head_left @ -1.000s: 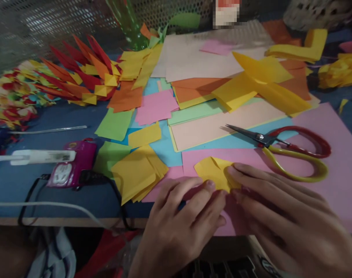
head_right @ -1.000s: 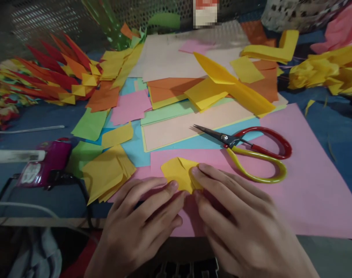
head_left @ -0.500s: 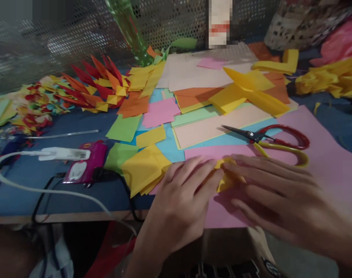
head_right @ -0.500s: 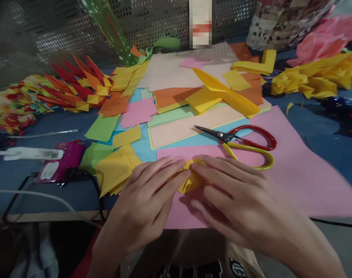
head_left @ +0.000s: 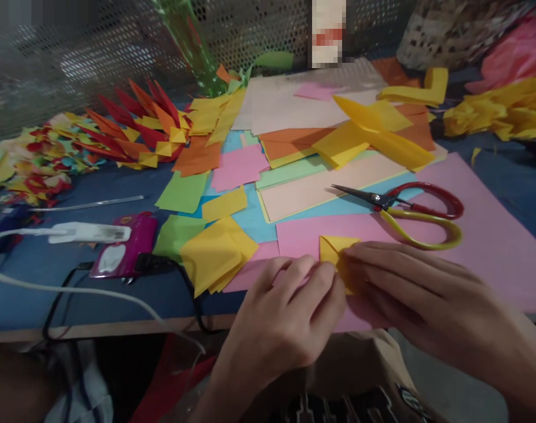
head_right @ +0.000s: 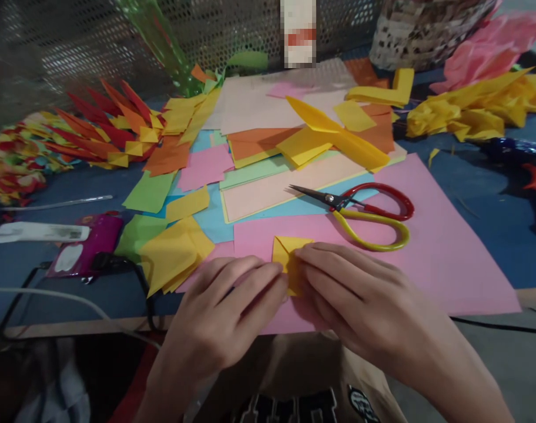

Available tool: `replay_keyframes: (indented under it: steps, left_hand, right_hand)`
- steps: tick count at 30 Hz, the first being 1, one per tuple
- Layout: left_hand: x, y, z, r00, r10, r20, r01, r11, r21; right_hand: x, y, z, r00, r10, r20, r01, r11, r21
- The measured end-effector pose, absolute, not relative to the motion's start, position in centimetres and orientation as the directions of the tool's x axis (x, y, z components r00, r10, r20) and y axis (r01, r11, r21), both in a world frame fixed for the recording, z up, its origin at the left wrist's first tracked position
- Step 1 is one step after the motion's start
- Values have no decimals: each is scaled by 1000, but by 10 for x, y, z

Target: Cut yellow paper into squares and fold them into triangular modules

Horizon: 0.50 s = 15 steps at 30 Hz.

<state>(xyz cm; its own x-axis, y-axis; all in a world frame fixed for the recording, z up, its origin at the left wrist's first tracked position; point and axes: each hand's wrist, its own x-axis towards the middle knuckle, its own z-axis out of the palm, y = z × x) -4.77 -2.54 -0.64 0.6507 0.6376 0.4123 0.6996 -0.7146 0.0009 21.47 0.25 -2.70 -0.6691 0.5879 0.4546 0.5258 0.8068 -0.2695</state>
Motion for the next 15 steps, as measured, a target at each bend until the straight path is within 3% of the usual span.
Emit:
replay_keyframes:
  steps: [4,10,15]
  left_hand:
    - [-36,-26,-9,571,700,429,744,-662,91]
    - [-15,-25,-10,315,886,339,805,-439,398]
    - [-9,-26,-6,229,926,302,829,-348,438]
  right_hand:
    - [221,-1,-31,-683,580,444,527,812,-250]
    - [230,-11,-34,-657,594,464,532,802,-273]
    - [234,-14,-36,-702,564,434,508,824,-249]
